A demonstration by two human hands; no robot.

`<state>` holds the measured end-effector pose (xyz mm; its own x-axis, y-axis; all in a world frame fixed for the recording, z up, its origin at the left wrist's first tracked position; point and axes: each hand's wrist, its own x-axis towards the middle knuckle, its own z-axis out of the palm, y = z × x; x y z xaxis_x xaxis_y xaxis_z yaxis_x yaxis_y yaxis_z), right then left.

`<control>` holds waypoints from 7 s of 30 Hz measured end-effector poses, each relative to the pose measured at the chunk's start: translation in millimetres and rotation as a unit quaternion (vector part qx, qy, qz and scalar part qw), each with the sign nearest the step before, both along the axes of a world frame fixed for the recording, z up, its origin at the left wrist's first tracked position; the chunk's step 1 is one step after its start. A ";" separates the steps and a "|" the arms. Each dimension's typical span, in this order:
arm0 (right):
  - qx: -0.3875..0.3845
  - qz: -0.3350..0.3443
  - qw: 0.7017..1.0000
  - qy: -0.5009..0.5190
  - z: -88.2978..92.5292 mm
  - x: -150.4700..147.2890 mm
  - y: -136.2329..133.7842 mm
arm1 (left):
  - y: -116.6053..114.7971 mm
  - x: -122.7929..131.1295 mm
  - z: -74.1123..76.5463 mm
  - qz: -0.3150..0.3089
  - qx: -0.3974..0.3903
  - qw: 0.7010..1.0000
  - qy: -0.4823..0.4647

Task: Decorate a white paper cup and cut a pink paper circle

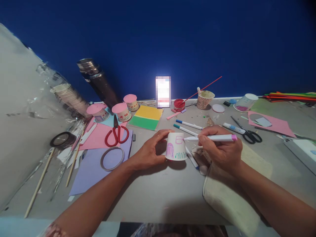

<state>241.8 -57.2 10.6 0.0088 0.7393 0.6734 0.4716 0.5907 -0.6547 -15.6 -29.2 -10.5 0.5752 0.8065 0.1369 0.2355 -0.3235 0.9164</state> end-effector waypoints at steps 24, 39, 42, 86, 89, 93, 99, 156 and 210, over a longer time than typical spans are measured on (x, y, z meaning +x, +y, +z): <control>-0.029 0.053 0.998 -0.009 -3.5 -0.5 -0.7 | 0.4 2.1 2.8 0.003 0.021 1.000 0.015; -0.015 0.022 1.000 0.011 -18.5 3.0 5.7 | 0.9 -0.3 -9.5 0.071 -0.018 0.997 -0.023; 0.000 0.021 0.998 -0.052 -15.7 1.6 9.0 | 1.6 -0.5 -11.9 0.082 -0.021 0.995 -0.042; -0.411 0.083 0.901 0.114 -2.9 27.8 40.1 | 1.6 -11.0 0.0 0.038 0.249 0.964 0.087; -0.439 0.157 0.880 0.093 -6.3 29.3 39.8 | -2.9 -8.6 4.4 -0.065 0.303 0.943 0.123; -0.449 0.212 0.867 0.036 -9.2 27.6 39.1 | -15.3 1.0 7.0 -0.119 0.337 0.922 0.149; -0.430 0.179 0.881 0.084 -8.8 18.9 36.5 | -18.7 4.4 9.1 -0.110 0.316 0.938 0.090; 0.053 0.132 0.987 -0.074 -0.8 0.0 -24.5 | -4.8 0.6 -0.5 0.072 0.112 0.990 0.035; 0.055 0.117 0.990 -0.063 -6.0 11.5 -27.7 | -4.5 2.5 2.2 0.074 -0.082 0.990 -0.093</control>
<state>253.3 -84.9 4.5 -0.2427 0.6331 0.7350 0.3870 0.7579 -0.5251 -13.2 -33.7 -8.3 0.4273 0.8997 0.0898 0.0919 -0.1420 0.9856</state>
